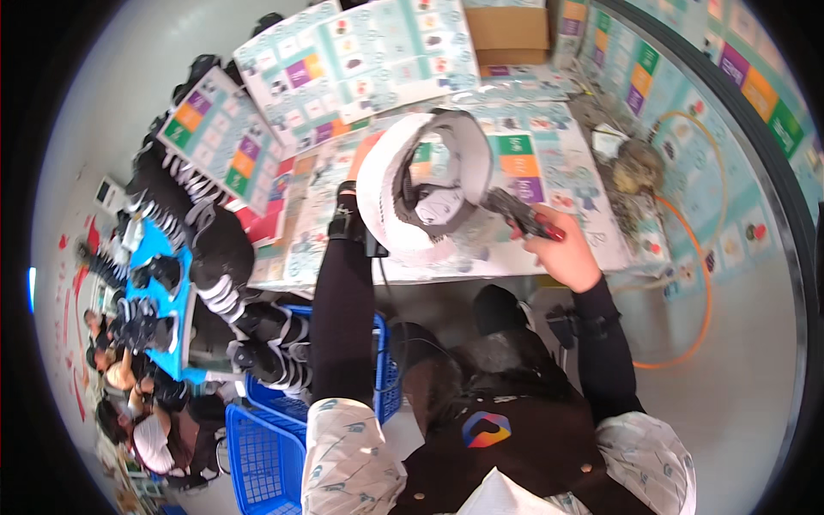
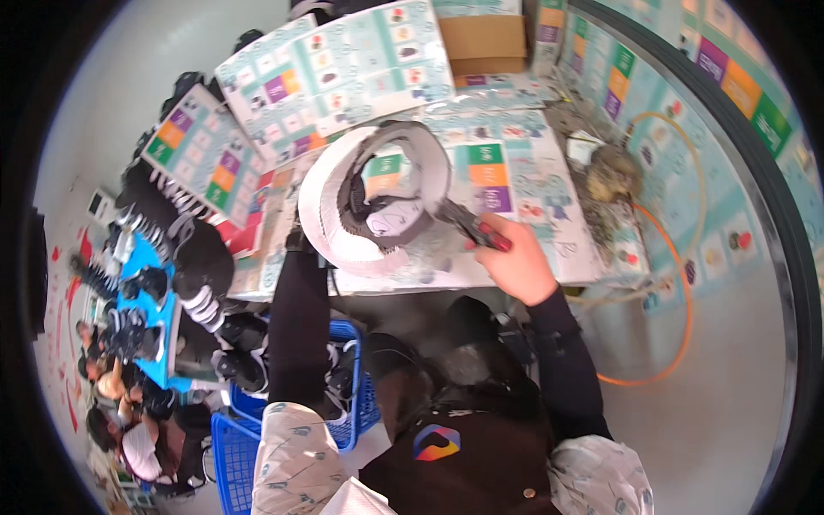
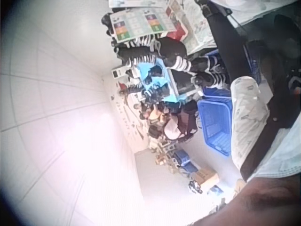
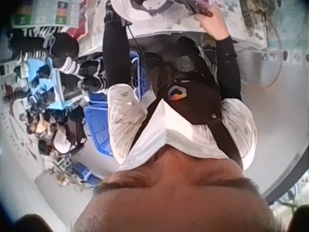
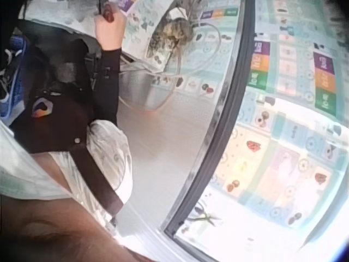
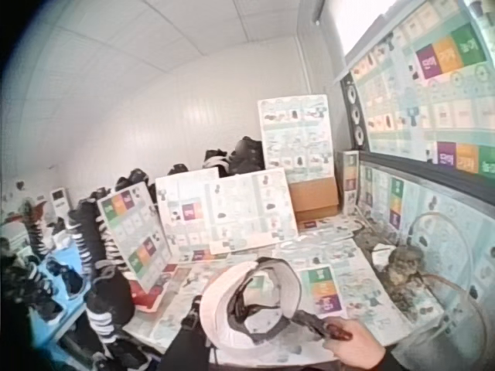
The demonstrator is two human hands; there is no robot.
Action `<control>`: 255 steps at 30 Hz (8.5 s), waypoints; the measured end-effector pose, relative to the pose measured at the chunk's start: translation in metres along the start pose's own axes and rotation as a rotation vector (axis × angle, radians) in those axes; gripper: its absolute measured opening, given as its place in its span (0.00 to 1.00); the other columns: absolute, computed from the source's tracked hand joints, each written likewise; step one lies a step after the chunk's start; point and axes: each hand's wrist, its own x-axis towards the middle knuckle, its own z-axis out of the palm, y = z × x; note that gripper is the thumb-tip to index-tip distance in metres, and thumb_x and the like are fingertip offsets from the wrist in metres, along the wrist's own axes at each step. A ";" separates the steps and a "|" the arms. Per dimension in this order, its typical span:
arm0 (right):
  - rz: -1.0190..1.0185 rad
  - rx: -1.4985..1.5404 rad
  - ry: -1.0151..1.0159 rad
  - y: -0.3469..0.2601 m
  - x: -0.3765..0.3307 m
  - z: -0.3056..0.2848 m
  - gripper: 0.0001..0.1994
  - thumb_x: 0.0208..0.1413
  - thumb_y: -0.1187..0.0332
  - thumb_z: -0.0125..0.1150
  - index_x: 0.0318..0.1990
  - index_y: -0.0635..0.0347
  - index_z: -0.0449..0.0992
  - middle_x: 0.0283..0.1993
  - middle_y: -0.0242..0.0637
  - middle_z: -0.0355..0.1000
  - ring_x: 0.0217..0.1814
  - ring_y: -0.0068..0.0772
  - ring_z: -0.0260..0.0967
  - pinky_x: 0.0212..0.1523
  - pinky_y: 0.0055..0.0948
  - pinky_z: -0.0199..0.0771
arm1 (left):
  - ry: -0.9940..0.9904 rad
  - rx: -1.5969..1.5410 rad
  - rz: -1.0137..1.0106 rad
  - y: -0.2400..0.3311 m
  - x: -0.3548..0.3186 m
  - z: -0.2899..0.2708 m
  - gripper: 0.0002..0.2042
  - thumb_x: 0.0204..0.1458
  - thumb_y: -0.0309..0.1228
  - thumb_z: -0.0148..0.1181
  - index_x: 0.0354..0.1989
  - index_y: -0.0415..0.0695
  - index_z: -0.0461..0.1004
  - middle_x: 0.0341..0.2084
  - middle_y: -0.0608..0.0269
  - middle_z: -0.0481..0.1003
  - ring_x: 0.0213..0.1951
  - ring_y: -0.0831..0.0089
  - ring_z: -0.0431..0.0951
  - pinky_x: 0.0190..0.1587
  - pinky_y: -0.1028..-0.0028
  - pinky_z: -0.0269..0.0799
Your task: Process shoe uppers using a hand tool at a manufacturing workstation.
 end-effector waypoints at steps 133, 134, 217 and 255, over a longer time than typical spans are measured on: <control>0.367 0.088 -0.326 0.009 -0.003 0.025 0.12 0.50 0.71 0.65 0.41 0.68 0.81 0.32 0.36 0.80 0.22 0.27 0.73 0.27 0.28 0.73 | -0.102 0.125 0.040 -0.016 -0.042 -0.025 0.10 0.62 0.33 0.67 0.33 0.40 0.77 0.25 0.71 0.73 0.30 0.81 0.69 0.35 0.75 0.65; 0.328 0.095 -0.292 0.005 -0.008 0.021 0.13 0.51 0.69 0.64 0.43 0.68 0.80 0.27 0.39 0.78 0.20 0.32 0.72 0.29 0.32 0.73 | -0.134 0.157 0.118 0.007 -0.041 -0.021 0.09 0.62 0.33 0.67 0.33 0.42 0.78 0.25 0.71 0.73 0.31 0.78 0.70 0.38 0.74 0.66; 0.105 -0.025 0.061 0.024 -0.017 -0.052 0.17 0.51 0.74 0.62 0.49 0.69 0.79 0.33 0.49 0.78 0.32 0.52 0.71 0.39 0.36 0.73 | -0.312 1.102 0.681 0.077 0.023 0.092 0.09 0.51 0.23 0.58 0.41 0.43 0.78 0.37 0.58 0.74 0.42 0.57 0.79 0.45 0.60 0.77; 0.305 -0.168 0.038 0.036 0.001 -0.014 0.22 0.49 0.69 0.65 0.51 0.73 0.80 0.32 0.57 0.78 0.33 0.56 0.74 0.40 0.37 0.74 | -0.066 0.194 -0.020 0.039 -0.140 0.076 0.15 0.58 0.20 0.62 0.54 0.39 0.74 0.42 0.53 0.73 0.39 0.60 0.78 0.44 0.66 0.75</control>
